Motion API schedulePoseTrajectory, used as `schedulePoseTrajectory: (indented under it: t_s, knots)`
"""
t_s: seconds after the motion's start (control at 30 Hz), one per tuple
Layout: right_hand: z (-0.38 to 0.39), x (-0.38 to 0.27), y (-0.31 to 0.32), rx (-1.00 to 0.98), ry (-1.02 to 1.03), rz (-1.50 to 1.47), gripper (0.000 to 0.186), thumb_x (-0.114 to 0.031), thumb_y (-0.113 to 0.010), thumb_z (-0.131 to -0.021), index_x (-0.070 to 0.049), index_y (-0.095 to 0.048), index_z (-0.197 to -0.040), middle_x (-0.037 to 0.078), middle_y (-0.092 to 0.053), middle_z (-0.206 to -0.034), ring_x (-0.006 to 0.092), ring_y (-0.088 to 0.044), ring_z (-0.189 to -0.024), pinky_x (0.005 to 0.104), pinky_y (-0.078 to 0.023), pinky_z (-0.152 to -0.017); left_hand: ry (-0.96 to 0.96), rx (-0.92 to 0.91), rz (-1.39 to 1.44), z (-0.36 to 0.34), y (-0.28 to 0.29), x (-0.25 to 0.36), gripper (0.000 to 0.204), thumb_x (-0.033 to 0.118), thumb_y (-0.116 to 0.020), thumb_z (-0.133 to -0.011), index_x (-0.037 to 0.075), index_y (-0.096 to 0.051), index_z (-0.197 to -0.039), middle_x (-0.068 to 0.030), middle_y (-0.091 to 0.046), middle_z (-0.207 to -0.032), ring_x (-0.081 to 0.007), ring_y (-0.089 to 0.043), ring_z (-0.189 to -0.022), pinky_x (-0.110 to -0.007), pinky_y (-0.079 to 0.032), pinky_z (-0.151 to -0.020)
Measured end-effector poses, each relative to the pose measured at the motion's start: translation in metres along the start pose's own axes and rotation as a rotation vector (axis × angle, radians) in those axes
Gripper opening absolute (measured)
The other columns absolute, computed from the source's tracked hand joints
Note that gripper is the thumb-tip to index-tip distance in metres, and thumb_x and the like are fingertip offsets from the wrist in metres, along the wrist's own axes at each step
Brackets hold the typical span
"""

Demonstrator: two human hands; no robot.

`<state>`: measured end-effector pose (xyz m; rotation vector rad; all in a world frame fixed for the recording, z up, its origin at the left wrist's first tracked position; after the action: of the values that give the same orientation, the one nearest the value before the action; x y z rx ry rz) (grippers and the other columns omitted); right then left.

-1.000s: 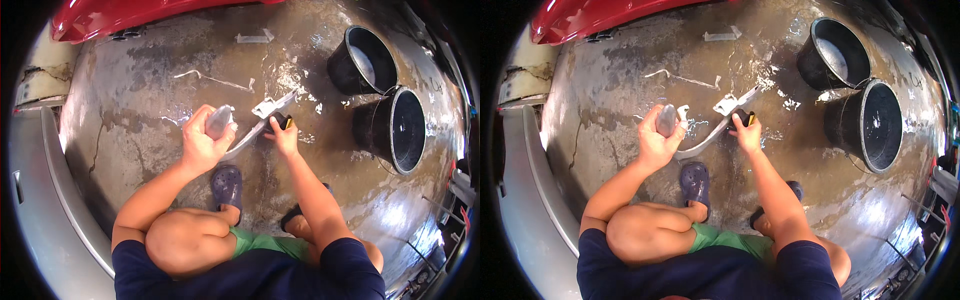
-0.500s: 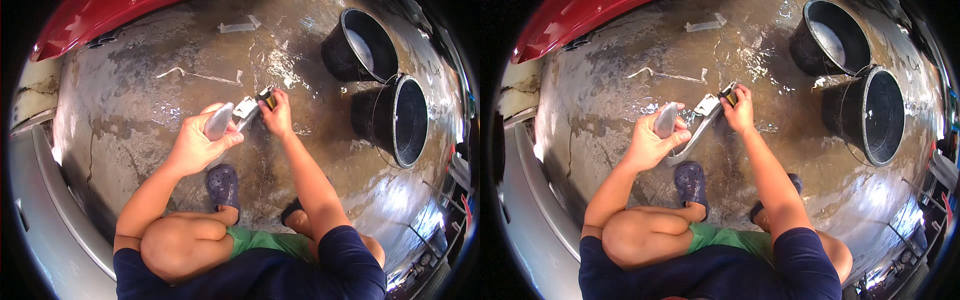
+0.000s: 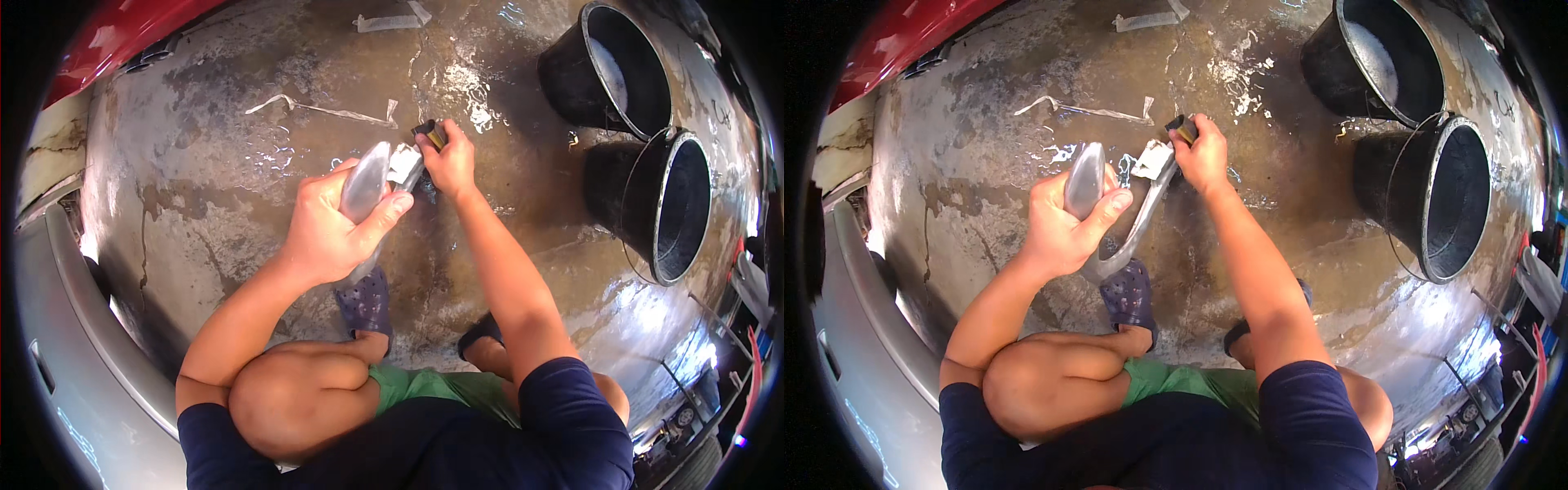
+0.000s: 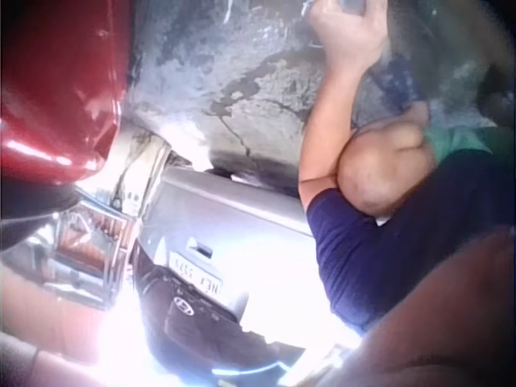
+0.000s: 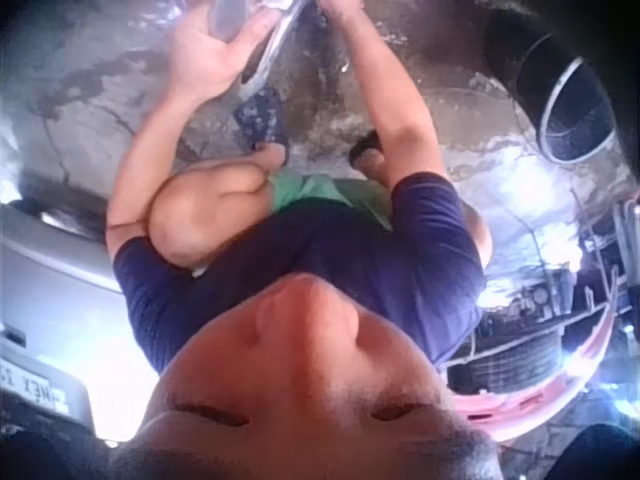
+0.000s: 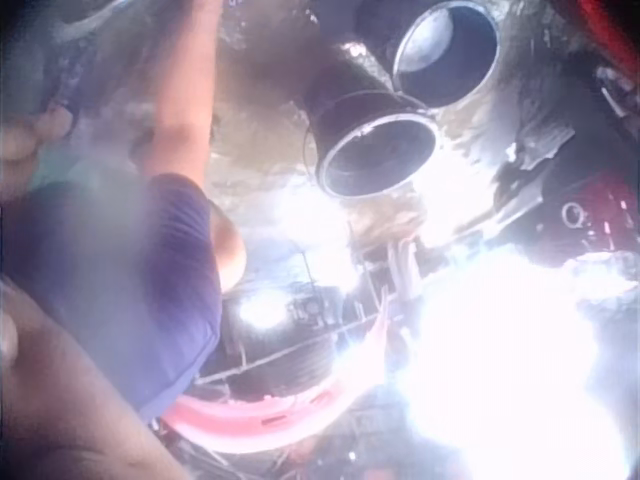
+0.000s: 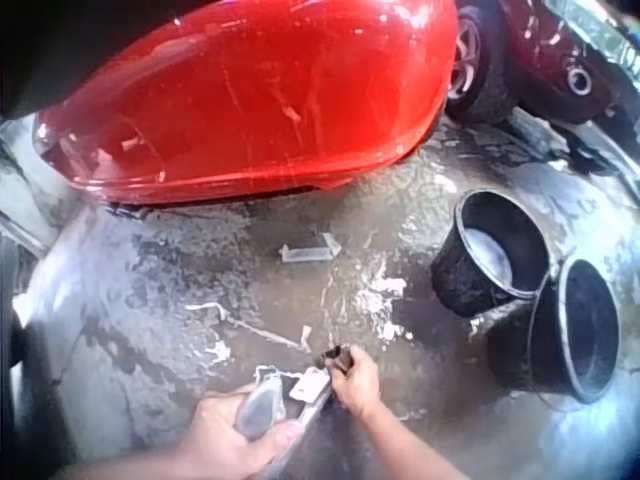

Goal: Wet sanding or cleaning a plastic car spoiler/grab rail part with a sanding block and water.

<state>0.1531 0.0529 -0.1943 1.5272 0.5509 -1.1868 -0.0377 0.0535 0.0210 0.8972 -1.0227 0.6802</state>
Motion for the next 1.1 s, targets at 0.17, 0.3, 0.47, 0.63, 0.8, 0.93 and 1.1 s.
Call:
schedulePoseTrajectory:
  t_s: [0.17,0.3,0.47,0.63,0.8,0.93,1.1]
  knots:
    - [0.0,0.017,0.012,-0.069,0.002,-0.001,0.033,-0.027,-0.084,-0.086,-0.002,-0.065,-0.095,0.02,-0.07,-0.091,0.0429,-0.068,-0.085,0.0465,-0.054,-0.077,-0.031,0.021,0.0,0.001,-0.004,0.0,0.024,0.017,-0.081,-0.094,-0.001,-0.067,-0.085,-0.003,-0.065,-0.079,-0.0081,-0.059,-0.071,-0.03,-0.049,-0.065]
    - [-0.025,0.004,0.016,0.067,0.137,0.264,0.032,-0.026,-0.082,-0.089,-0.001,-0.065,-0.095,0.019,-0.07,-0.085,0.0384,-0.069,-0.079,0.0467,-0.054,-0.073,-0.023,-0.006,-0.034,-0.005,-0.005,0.003,0.022,0.014,-0.08,-0.094,-0.001,-0.067,-0.084,-0.0029,-0.067,-0.08,-0.007,-0.058,-0.071,-0.029,-0.049,-0.064]
    - [0.002,-0.002,0.029,-0.116,-0.429,-0.402,0.027,-0.019,-0.085,-0.091,-0.001,-0.066,-0.095,0.004,-0.069,-0.08,0.0096,-0.062,-0.067,0.0296,-0.051,-0.058,0.095,0.122,0.041,0.002,0.022,-0.015,0.02,0.014,-0.073,-0.099,0.001,-0.065,-0.088,-0.0013,-0.065,-0.082,-0.0083,-0.058,-0.073,-0.027,-0.047,-0.066]
    - [-0.013,0.004,0.016,0.034,0.151,0.196,0.031,-0.021,-0.088,-0.086,0.001,-0.067,-0.096,0.012,-0.069,-0.089,0.0192,-0.065,-0.084,0.0381,-0.052,-0.076,0.058,0.098,0.057,-0.007,0.009,-0.012,0.02,0.015,-0.073,-0.099,0.0,-0.066,-0.089,-0.0021,-0.066,-0.083,-0.0083,-0.058,-0.073,-0.027,-0.047,-0.066]
    - [0.032,0.033,-0.009,0.045,-0.128,-0.234,0.031,-0.017,-0.086,-0.085,0.001,-0.062,-0.092,0.017,-0.062,-0.083,0.0347,-0.06,-0.073,0.0443,-0.051,-0.07,0.078,0.126,0.069,-0.009,0.012,-0.018,0.02,0.015,-0.074,-0.099,0.001,-0.065,-0.088,-0.0003,-0.064,-0.083,-0.0073,-0.055,-0.073,-0.027,-0.046,-0.065]
    - [-0.008,0.008,0.004,0.062,0.073,0.023,0.033,-0.021,-0.086,-0.086,0.001,-0.061,-0.092,0.02,-0.063,-0.085,0.0405,-0.06,-0.075,0.0435,-0.052,-0.071,0.068,0.051,0.073,-0.009,0.012,0.003,0.018,0.012,-0.073,-0.099,0.001,-0.065,-0.088,0.0027,-0.06,-0.08,-0.0047,-0.05,-0.073,-0.025,-0.041,-0.063]
    - [-0.066,0.015,0.034,0.231,-0.132,-0.129,0.027,-0.019,-0.083,-0.088,0.001,-0.065,-0.093,0.016,-0.072,-0.078,0.0209,-0.065,-0.068,0.0392,-0.053,-0.067,-0.022,0.066,0.075,-0.018,0.0,-0.003,0.017,0.013,-0.077,-0.096,0.001,-0.07,-0.087,0.0023,-0.065,-0.071,-0.0043,-0.056,-0.068,-0.027,-0.047,-0.061]
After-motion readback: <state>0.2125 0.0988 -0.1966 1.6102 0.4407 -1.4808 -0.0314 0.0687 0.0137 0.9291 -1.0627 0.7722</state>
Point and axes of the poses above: each hand's wrist, its own z-axis away from the middle knuckle, its own y-axis out of the back of the hand, x = y × z, the point moved 4 cm from there along -z, towards the middle knuckle
